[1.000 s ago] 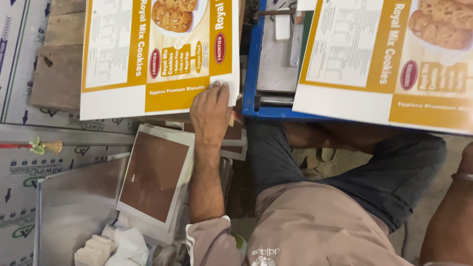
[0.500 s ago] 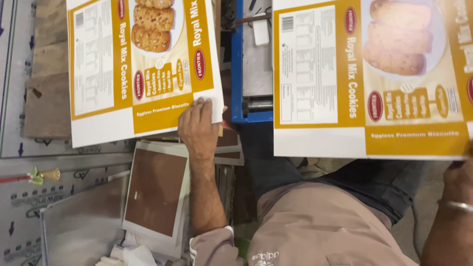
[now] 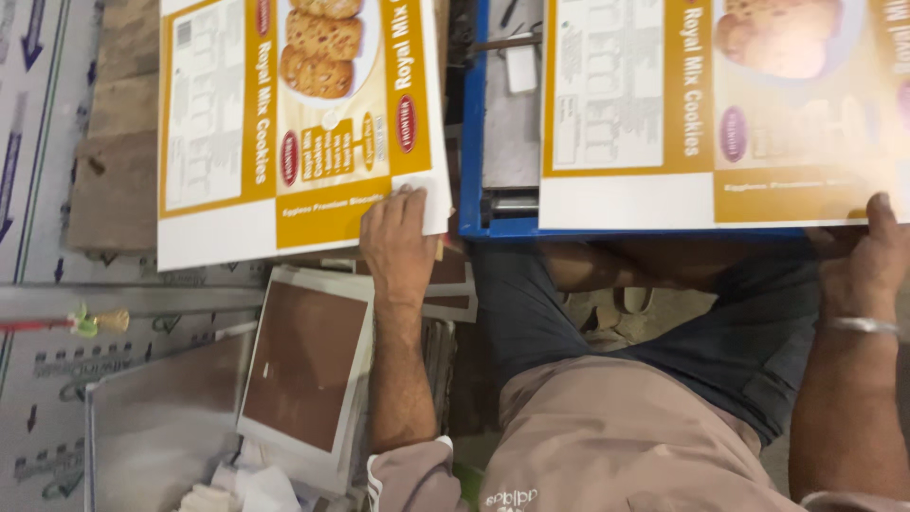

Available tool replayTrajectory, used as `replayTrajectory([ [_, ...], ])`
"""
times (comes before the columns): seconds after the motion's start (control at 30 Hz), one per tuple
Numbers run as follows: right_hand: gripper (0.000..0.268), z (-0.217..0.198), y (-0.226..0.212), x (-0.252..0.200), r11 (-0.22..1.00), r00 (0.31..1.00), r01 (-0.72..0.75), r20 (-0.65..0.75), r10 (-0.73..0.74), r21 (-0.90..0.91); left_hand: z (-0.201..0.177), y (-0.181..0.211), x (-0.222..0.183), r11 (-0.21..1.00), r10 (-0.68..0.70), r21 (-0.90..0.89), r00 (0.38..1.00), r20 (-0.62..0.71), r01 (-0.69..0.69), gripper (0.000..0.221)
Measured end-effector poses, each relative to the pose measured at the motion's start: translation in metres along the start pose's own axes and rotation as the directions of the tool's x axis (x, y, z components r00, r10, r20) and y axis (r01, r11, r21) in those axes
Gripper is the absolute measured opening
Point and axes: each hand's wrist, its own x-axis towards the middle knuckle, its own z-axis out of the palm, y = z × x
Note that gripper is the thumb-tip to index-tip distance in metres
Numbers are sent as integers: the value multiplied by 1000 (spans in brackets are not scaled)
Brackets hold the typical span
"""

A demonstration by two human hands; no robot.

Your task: The person organizes printed sheets by picking them up from a pile and placing them onto a sorting machine by hand.

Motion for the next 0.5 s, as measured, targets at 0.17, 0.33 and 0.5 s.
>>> replayTrajectory([
  [0.17,40,-25,18,-17,997,991,-76,114,72,32,-18,-16,4,987,15,-162,983,185,15,55],
  [0.33,35,-4,3,-44,989,986,-135,89,139,-54,-14,-47,-3,968,-93,-233,995,28,96,51],
  [0.5,24,43,-23,-77,983,973,-181,144,181,-9,5,-29,-10,996,-87,-16,992,-93,86,48],
])
